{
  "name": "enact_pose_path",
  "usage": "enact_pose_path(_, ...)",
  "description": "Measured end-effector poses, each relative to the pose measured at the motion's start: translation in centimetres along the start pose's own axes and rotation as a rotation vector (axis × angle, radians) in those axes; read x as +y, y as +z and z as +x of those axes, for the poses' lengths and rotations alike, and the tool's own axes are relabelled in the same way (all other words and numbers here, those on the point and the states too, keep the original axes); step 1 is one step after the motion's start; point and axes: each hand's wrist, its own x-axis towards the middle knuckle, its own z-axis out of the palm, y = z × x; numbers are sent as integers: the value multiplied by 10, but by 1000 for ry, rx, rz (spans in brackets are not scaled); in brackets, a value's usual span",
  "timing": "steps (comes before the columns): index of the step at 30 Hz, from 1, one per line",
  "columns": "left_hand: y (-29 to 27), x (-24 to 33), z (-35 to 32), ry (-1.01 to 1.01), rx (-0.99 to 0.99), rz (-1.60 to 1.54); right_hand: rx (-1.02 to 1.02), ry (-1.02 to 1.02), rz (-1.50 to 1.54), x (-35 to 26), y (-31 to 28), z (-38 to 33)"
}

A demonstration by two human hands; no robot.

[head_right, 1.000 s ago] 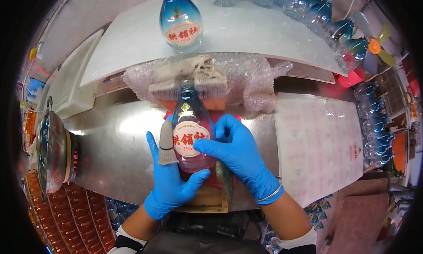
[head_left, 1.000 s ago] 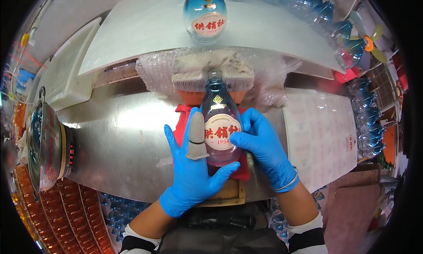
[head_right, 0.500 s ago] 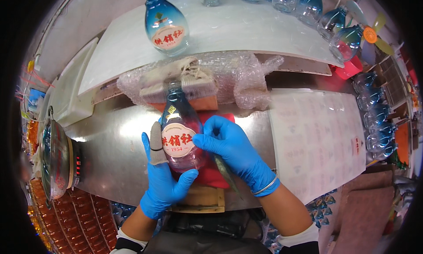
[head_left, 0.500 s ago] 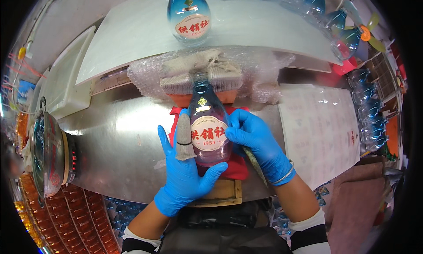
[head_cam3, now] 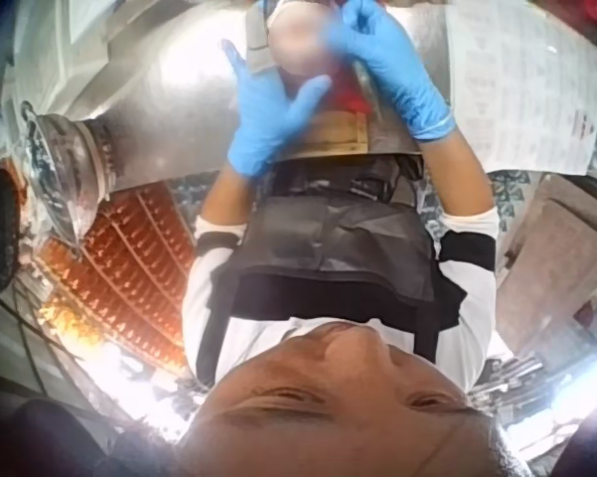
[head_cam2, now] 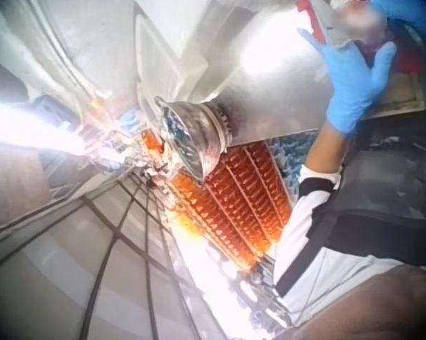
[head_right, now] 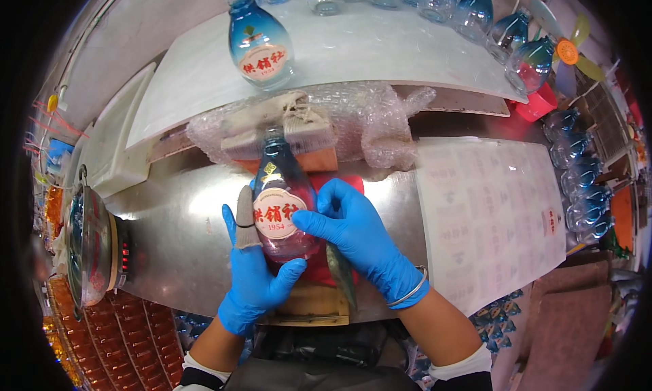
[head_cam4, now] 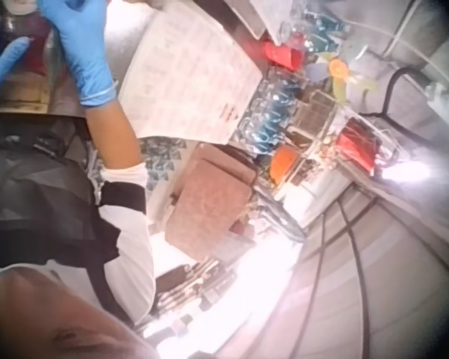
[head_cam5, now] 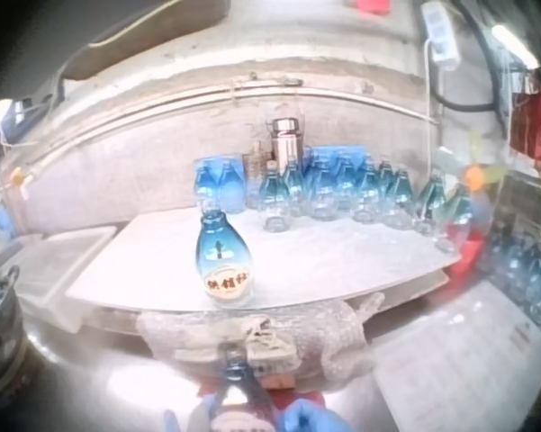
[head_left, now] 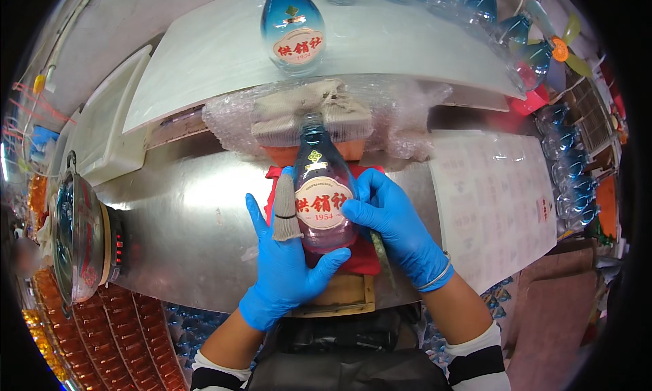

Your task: The person applies circular paper labels to the bodies of blue glass bottles. They pick up a bottle, place it on a red cloth, align the label, and smooth it down with a green cloth. The person then places the labeled bottle on a nearby table and repeats the process with a new bottle.

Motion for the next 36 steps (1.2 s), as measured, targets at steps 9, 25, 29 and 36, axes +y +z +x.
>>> enact_pose_path(9, -5, 1, 14, -173, 78, -767, -29, 88, 43, -5, -5, -6)
enact_pose_path(25, -3, -18, 23, -380, -36, -1141, 131, 82, -104, -4, 5, -2)
enact_pose_path(29, -6, -9, 26, -321, -47, -1068, 114, 71, -100, -12, 13, -13)
enact_pose_path(36, 1, -14, 21, -364, 40, -991, 194, 104, 4, -7, 16, -19)
